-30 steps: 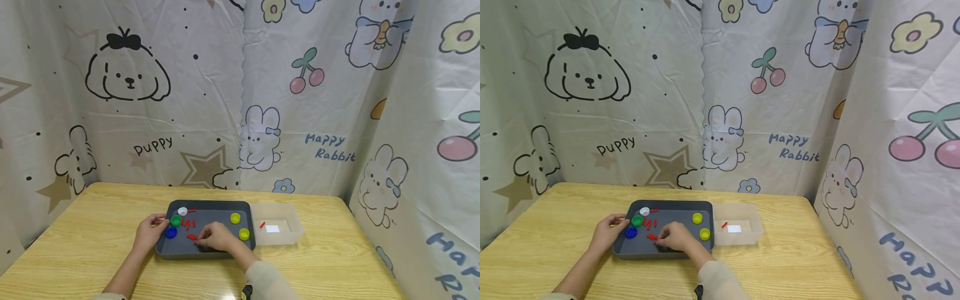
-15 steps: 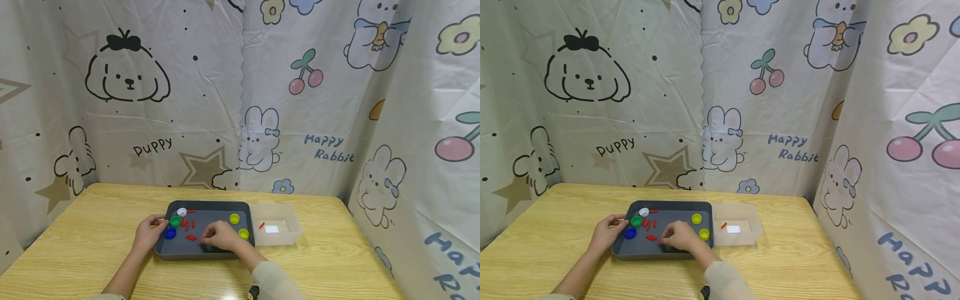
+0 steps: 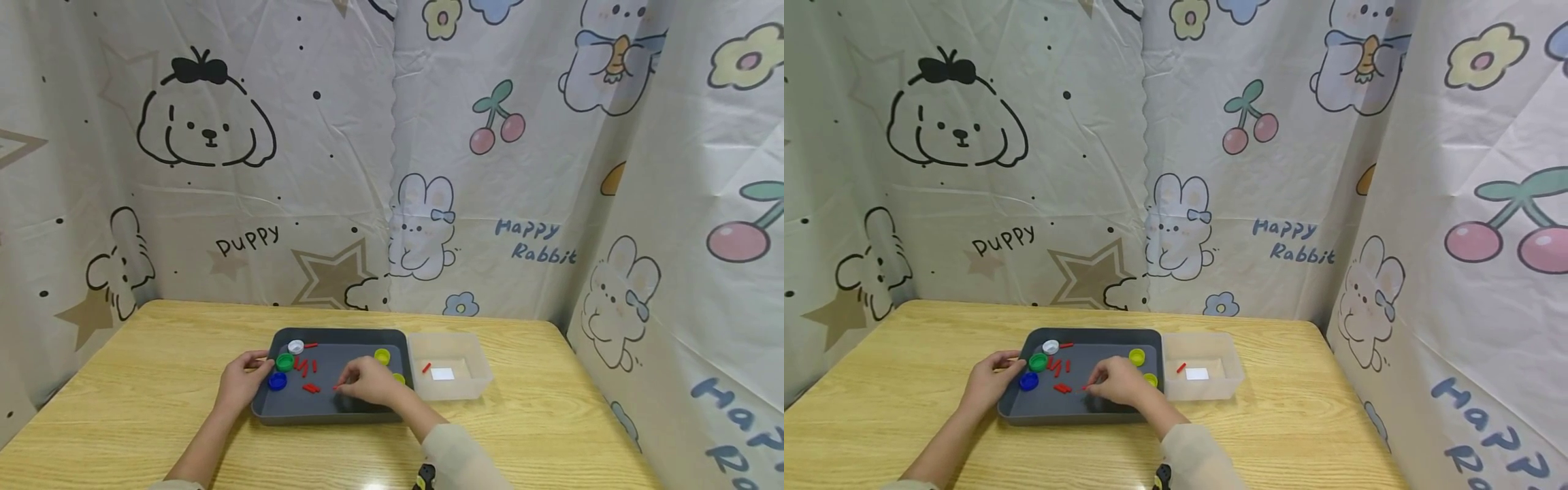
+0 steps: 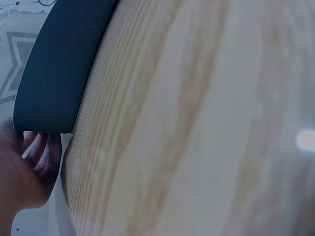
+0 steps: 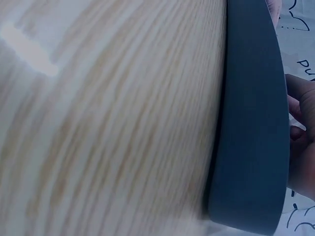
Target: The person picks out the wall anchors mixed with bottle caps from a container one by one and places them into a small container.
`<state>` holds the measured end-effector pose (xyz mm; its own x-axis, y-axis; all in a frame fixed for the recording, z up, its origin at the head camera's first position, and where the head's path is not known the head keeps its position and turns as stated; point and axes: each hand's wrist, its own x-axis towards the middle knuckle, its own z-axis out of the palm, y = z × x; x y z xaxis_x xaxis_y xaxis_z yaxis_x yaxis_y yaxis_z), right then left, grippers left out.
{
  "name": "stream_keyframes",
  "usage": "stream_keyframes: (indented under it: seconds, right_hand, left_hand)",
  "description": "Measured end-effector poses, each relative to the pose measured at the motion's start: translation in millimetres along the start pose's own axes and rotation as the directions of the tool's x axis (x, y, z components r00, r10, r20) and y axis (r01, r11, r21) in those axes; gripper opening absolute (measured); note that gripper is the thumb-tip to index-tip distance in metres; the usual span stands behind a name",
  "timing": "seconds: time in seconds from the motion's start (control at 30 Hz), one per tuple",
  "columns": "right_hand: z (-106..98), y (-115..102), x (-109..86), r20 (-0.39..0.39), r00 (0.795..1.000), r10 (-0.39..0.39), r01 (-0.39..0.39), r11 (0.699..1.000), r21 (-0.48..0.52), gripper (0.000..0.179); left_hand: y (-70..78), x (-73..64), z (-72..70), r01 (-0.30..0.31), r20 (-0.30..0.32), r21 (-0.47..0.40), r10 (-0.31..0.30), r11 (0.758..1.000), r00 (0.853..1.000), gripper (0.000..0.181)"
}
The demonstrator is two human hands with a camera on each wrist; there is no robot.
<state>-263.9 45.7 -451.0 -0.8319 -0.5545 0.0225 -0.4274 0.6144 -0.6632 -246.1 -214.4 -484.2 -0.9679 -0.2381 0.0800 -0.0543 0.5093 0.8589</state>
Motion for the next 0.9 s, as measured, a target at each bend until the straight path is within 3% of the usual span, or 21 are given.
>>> stream_keyframes:
  seconds: [0.53,0.9]
  right_hand:
    - [-23,1,-8.1,-0.035,0.999,-0.024,0.021,0.996,-0.085,0.004]
    - [-40,7,-13.2,-0.058,0.998,0.009,-0.014,0.996,-0.086,0.005]
  left_hand:
    - [-3.0,2.4,1.1,0.0,-0.003,-0.012,0.0,1.0,1.0,0.035]
    - [-2.2,0.9,0.4,0.01,0.008,-0.009,-0.01,1.0,1.0,0.036]
